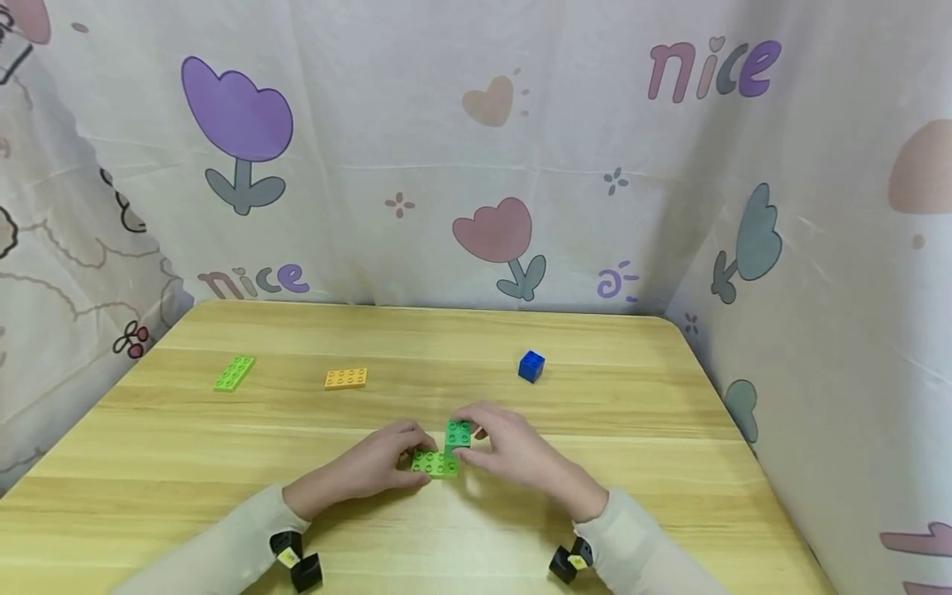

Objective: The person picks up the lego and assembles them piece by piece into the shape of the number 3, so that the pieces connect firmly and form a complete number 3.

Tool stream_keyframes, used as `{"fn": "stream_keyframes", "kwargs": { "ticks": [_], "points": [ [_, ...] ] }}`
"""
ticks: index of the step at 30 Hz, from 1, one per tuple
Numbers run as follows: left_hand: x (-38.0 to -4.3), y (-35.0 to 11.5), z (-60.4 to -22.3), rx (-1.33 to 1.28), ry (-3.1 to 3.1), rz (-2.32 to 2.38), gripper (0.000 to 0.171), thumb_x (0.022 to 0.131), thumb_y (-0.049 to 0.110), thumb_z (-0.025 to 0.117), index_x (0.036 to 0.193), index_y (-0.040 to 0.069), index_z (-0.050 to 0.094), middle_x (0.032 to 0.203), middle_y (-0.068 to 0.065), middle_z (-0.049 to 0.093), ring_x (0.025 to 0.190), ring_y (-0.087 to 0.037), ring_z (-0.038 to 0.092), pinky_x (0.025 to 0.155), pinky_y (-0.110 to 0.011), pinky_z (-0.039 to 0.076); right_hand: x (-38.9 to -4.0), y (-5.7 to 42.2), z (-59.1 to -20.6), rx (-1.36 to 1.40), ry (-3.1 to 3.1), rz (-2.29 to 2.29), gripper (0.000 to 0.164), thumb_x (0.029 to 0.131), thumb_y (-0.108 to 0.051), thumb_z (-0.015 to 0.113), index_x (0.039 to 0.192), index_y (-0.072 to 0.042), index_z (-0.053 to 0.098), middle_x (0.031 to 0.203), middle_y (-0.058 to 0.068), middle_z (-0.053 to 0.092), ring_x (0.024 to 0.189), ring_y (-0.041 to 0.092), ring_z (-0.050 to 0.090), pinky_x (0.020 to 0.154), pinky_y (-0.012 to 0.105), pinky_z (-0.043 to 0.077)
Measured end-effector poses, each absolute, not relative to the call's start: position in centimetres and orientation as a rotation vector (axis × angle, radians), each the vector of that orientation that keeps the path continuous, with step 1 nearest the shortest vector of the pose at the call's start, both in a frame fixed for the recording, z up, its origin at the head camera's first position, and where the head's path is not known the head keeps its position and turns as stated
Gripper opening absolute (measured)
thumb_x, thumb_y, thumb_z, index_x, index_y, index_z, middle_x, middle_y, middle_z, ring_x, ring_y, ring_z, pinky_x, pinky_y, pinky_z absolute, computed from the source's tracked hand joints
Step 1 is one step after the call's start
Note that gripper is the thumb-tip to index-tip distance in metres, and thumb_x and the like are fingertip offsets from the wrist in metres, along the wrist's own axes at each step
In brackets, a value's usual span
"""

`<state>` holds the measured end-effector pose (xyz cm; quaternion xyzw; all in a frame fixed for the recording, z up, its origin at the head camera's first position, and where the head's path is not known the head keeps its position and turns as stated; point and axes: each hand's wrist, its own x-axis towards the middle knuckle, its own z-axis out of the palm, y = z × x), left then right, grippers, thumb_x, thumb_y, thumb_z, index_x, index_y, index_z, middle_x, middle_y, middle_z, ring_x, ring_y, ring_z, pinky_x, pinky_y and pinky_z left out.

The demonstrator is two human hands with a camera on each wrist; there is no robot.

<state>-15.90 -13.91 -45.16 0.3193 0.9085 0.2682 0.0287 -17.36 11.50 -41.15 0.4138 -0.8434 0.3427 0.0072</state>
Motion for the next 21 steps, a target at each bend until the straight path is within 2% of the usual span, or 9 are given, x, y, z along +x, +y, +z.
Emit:
{"fn": "stream_keyframes", "kwargs": {
  "ticks": [21],
  "points": [
    [-16.0, -13.9, -45.4, 0.984, 2.804, 0.838, 0.034, 0.085, 0.031, 0.077, 0.112, 0.013, 0.068, 0.104, 0.007, 0.056, 0.088, -0.006, 0.050, 0.078, -0.027, 0.047, -17.0, 10.3, -42.4, 1.282, -2.777, 1.034, 0.036, 0.090, -0.020, 0.073, 0.122, -0.013, 0.059, 0.109, -0.008, 0.061, 0.093, 0.005, 0.060, 0.079, 0.024, 0.052]
  ]
}}
